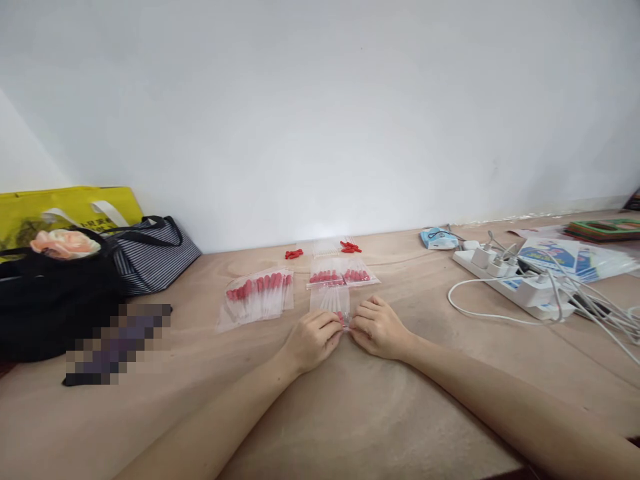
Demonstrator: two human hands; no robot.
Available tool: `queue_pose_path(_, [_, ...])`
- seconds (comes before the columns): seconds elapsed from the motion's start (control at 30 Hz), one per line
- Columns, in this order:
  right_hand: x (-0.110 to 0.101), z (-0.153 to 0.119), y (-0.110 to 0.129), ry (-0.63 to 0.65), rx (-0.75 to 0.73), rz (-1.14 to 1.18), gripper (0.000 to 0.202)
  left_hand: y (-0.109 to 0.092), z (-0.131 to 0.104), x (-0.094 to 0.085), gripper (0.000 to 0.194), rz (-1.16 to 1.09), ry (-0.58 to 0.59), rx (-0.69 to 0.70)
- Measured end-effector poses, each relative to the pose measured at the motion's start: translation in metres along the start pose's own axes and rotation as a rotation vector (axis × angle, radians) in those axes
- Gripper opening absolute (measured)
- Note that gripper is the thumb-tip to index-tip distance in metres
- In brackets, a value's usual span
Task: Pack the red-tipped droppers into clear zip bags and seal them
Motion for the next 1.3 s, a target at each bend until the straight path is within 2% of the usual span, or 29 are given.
queue_pose_path(0.23, [0.000,0.000,0.002,-0.018,-0.009,-0.006,0.014,-0.008,0.006,0.004,0.017,0.102,-0.011,0.046])
queue_pose_path(0.63, [-0.008,0.007,0.018,-0.030,-0.103,-0.131,0.026,-0.012,0.005,0.004,0.022,0.158,0.026,0.084])
queue_pose_path(0.87, [-0.013,0.004,0.015,-0.057,-0.100,-0.123,0.023,-0.019,0.002,-0.008,0.023,0.247,-0.035,0.149])
queue_pose_path(1.13, [-0.015,-0.001,0.007,-0.062,-0.053,-0.061,0.023,-0.007,-0.012,-0.024,0.022,0.267,-0.001,0.140])
queue_pose_path(1.3, [-0.013,-0.005,0.002,-0.027,-0.023,-0.001,0.021,-0.006,-0.018,-0.031,0.021,0.224,0.012,0.135])
Point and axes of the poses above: each hand's wrist, its own z-axis towards the middle knuckle, its own x-axis out of the palm, y = z × x, the point moved 8 cm from there along z, towards the middle knuckle, and after that the axes turned 2 degrees about -z, right-handed, at the moved point
